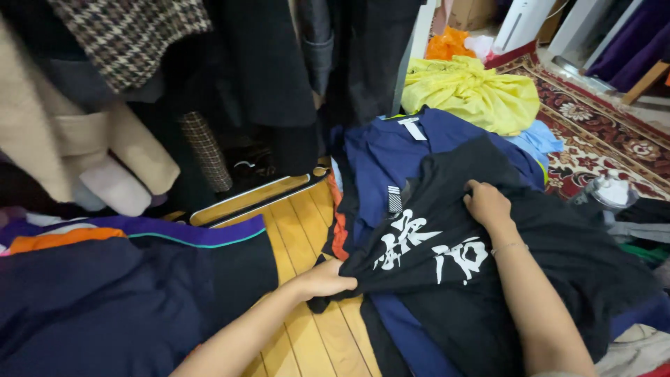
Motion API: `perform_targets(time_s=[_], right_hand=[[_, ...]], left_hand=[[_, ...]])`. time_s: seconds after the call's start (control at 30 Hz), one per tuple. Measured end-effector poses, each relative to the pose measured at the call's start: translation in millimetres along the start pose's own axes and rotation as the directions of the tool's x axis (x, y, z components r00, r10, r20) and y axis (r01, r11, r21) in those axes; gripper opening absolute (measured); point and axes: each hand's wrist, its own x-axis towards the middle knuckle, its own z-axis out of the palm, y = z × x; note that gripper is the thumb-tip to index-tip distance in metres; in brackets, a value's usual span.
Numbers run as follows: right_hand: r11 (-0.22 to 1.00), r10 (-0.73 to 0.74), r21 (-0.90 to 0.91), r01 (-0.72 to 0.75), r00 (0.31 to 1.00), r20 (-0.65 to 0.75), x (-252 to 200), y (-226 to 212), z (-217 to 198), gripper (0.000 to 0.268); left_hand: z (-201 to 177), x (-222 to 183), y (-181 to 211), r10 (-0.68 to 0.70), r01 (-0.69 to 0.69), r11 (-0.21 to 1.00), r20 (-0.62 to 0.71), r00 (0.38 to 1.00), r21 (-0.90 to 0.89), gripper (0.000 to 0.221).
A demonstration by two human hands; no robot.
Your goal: Folding various garments and placing them onto hangers
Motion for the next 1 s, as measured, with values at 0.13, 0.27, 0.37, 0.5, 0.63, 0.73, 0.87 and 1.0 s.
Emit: perform_targets(time_s=[0.13, 0.27, 0.37, 0.5, 0.63, 0.73, 0.87, 1.0], right_hand=[[0.999, 0.025, 0.044, -0.026, 0.999, 0.035, 0.3, -16.1, -8.3, 0.026], [0.930, 0.010, 0.365, -0.030, 0.998, 0.056, -17.0, -36.4, -32.0, 0.025], [0.806, 0.011, 0.588, -0.062, 0.996, 0.091, -28.4, -56.6, -40.3, 0.024], [0.593, 0.013, 0.796, -0.122, 0.990, 0.141, -57.1, -100.1, -75.5, 0.023], [0.521, -0.052, 0.846, -0.117, 0.984, 0.169, -59.4, -130.4, -72.4, 0.020], [0.518, -0.124, 0.853, -0.061, 0.982, 0.146, -61.3, -152.7, -70.2, 0.017], [0.480, -0.184, 0.877, -0.027, 0.974, 0.131, -78.7, -185.6, -85.6, 0.016], [0.371, -0.213, 0.925, 0.080, 0.977, 0.001, -66.4, -200.1, -78.0, 0.018]], left_hand=[[-13.6, -7.0, -18.8, -0.032, 0.029, 0.997, -0.047, 0.998, -0.068, 0.031], [-20.0, -17.2, -30.6, -0.171, 0.098, 0.936, -0.191, 0.967, -0.339, 0.036], [-28.8, -33.3, -29.9, -0.226, 0.077, 0.853, -0.234, 0.946, -0.517, 0.036], [-53.5, -56.8, -33.9, -0.266, 0.057, 0.794, -0.261, 0.928, -0.605, 0.032], [-84.5, -81.7, -54.6, -0.312, 0.056, 0.782, -0.312, 0.897, -0.621, 0.051], [-115.2, -117.3, -48.6, -0.310, 0.025, 0.769, -0.339, 0.888, -0.639, 0.058], [-162.9, -141.9, -76.1, -0.287, -0.128, 0.695, -0.436, 0.853, -0.707, 0.072], [-210.4, -167.4, -102.0, -0.205, -0.321, 0.636, -0.555, 0.806, -0.702, 0.079]])
